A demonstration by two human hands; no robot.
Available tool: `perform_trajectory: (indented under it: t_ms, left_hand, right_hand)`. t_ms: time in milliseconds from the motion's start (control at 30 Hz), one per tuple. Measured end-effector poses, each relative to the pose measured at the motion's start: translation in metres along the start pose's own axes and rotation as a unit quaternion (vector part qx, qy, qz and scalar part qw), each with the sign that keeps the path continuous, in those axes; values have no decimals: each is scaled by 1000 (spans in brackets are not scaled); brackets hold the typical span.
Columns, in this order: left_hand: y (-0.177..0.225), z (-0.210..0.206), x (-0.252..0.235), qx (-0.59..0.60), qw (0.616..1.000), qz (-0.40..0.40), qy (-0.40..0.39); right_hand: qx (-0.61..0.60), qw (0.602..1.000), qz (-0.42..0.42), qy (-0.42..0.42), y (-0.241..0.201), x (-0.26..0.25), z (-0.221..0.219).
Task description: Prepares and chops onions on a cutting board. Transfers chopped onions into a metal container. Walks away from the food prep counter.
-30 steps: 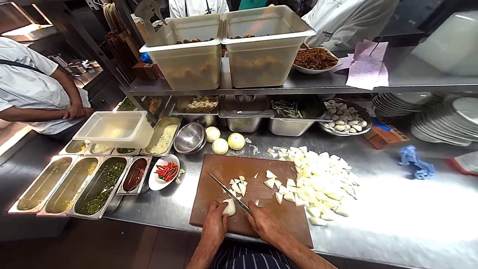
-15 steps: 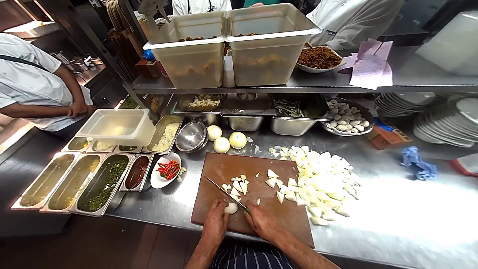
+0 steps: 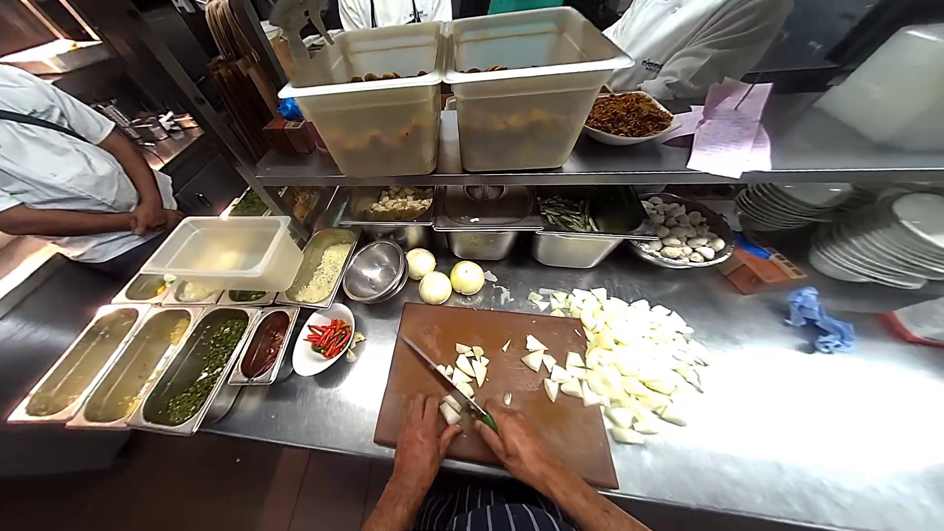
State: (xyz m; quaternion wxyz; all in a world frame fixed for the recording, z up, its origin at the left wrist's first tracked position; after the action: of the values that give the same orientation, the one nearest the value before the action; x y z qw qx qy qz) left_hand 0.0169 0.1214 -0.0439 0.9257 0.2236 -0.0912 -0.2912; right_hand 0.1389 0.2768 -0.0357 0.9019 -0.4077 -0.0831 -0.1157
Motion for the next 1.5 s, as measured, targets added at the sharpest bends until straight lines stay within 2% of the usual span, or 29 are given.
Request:
perform_trajectory:
  t_ms: [133, 233, 333, 467, 600, 700, 767, 867, 1033, 1167, 1267, 1333, 1367, 1433, 1467, 1500]
  left_hand:
    - [7, -14, -43, -72, 992, -99, -41]
    - [28, -30, -84, -62, 977, -165, -119]
    - [57, -51, -108, -55, 958, -211, -184]
    - [120, -85, -103, -47, 947, -244, -202]
    - [182, -121, -93, -48, 949, -272, -150]
    - [222, -142, -93, -58, 950, -282, -117]
    - [246, -154, -94, -60, 951, -286, -102]
    - [277, -168, -95, -41, 953, -289, -77]
    - [312, -185, -98, -38, 960, -264, -79]
    - [334, -189, -98, -37, 961, -259, -94]
    - [343, -170, -103, 33, 947, -281, -154]
    - [330, -148, -130, 95, 948, -251, -169]
    - [315, -138, -152, 96, 964, -204, -142]
    - [283, -125, -201, 11, 996, -66, -65]
    - [273, -129, -220, -45, 997, 2, -64]
    - [270, -136, -232, -90, 990, 45, -98]
  right_hand:
    - [-142, 974, -73, 159, 36, 40, 42]
    - [-288, 908, -176, 250, 68, 79, 61]
    - [-380, 833, -231, 331, 93, 125, 74]
    - [-402, 780, -301, 374, 129, 170, 77]
    - [-426, 741, -353, 381, 166, 193, 80]
    - [-435, 726, -350, 402, 191, 198, 93]
    - [-449, 716, -314, 433, 205, 195, 97]
    - [-474, 678, -256, 500, 218, 184, 99]
    - [-494, 613, -200, 583, 228, 169, 110]
    - [-486, 607, -179, 603, 233, 177, 123]
    - [-484, 610, -185, 600, 209, 200, 118]
    - [-512, 619, -190, 564, 185, 211, 96]
    - [-527, 629, -178, 543, 176, 213, 80]
    - [-538, 644, -142, 525, 167, 205, 53]
    - [-529, 650, -134, 528, 167, 198, 47]
    - [-516, 656, -132, 534, 169, 190, 46]
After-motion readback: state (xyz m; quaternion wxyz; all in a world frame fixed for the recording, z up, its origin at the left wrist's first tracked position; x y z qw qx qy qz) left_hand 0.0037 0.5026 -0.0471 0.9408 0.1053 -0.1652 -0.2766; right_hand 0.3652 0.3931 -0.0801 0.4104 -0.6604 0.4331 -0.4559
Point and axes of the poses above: each hand's wrist, its own x-axis away from the middle knuckle, its own z-axis out of the back of the hand, y = z × x, the point moved 6 cm from there along -x, towards the middle knuckle, and after that the axes turned 11 degrees about z, right-handed, at the moved point
